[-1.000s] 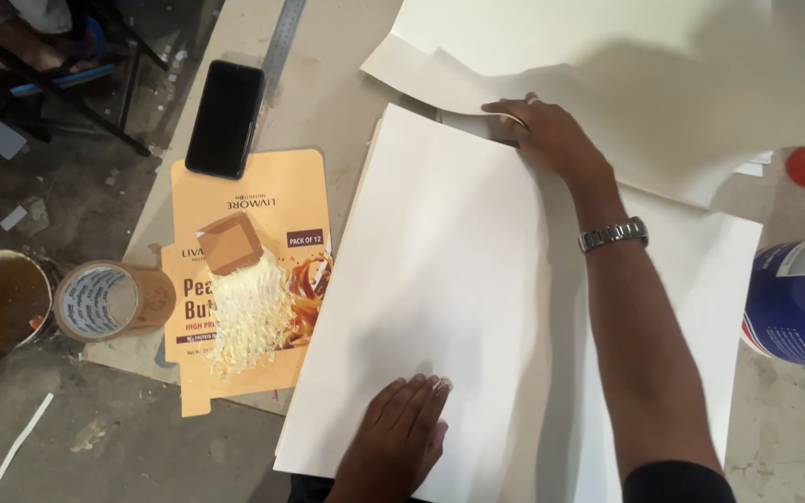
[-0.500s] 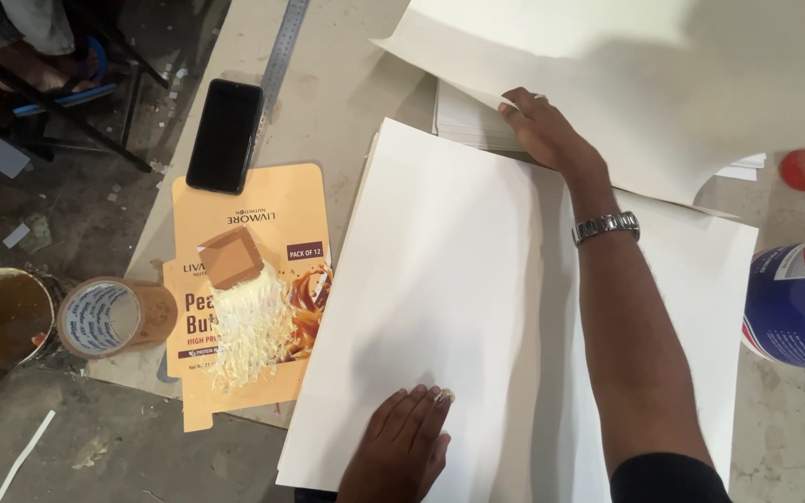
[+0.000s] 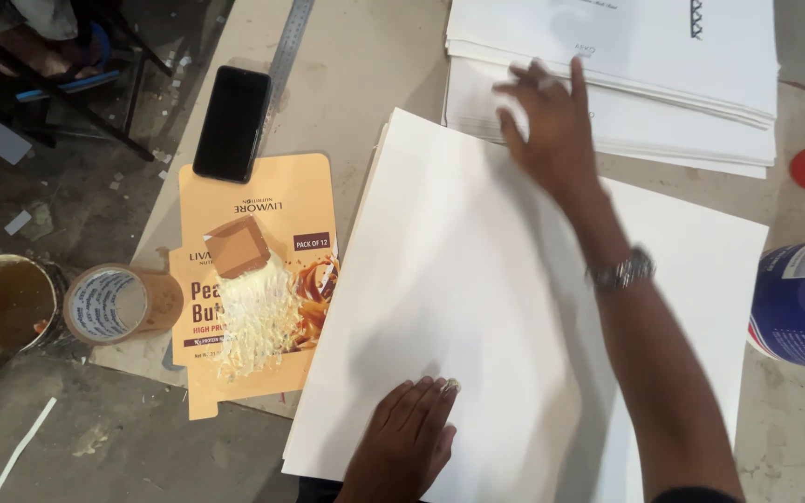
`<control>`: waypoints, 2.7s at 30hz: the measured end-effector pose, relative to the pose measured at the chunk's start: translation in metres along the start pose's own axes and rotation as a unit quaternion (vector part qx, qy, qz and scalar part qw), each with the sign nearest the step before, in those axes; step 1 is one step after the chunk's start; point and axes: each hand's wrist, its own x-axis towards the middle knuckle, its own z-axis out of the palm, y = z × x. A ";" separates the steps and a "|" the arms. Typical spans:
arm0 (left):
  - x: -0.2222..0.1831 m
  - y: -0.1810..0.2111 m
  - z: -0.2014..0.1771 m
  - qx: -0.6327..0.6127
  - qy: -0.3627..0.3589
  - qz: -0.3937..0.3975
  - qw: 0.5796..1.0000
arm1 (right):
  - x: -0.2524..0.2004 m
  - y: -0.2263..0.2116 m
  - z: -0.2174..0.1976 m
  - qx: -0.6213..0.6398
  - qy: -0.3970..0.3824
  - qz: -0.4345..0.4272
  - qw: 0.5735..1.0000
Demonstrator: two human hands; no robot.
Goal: The recorder is handling, aligning, and flipping through large white sheets of paper on a cluttered workspace.
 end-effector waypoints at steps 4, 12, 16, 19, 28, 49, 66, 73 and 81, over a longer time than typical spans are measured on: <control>0.007 0.007 -0.013 0.005 0.028 0.005 1.000 | -0.054 -0.076 -0.033 0.023 0.040 0.038 0.998; 0.009 0.009 -0.024 -0.031 0.038 -0.007 0.999 | -0.130 -0.142 -0.023 0.061 -0.013 0.163 0.985; -0.001 0.003 -0.043 -0.175 0.102 -0.069 0.977 | -0.135 -0.149 -0.014 0.020 0.026 0.160 0.987; -0.024 -0.022 -0.073 -0.257 0.213 -0.206 0.920 | -0.138 -0.149 -0.015 0.011 0.018 0.148 0.989; -0.097 -0.128 -0.105 0.041 0.222 -0.333 0.916 | -0.137 -0.150 -0.016 0.000 -0.005 0.130 0.992; -0.099 -0.120 -0.133 0.503 -0.039 -0.206 0.839 | -0.143 -0.145 -0.017 0.011 -0.018 0.140 0.990; -0.112 -0.107 -0.132 0.597 -0.102 -0.070 0.793 | -0.146 -0.142 -0.014 0.018 -0.015 0.131 0.991; -0.103 -0.101 -0.120 0.530 -0.086 -0.094 0.839 | -0.146 -0.143 -0.014 0.026 -0.011 0.136 0.990; -0.098 -0.114 -0.112 0.312 0.025 -0.179 0.933 | -0.146 -0.143 -0.014 0.021 -0.004 0.126 0.992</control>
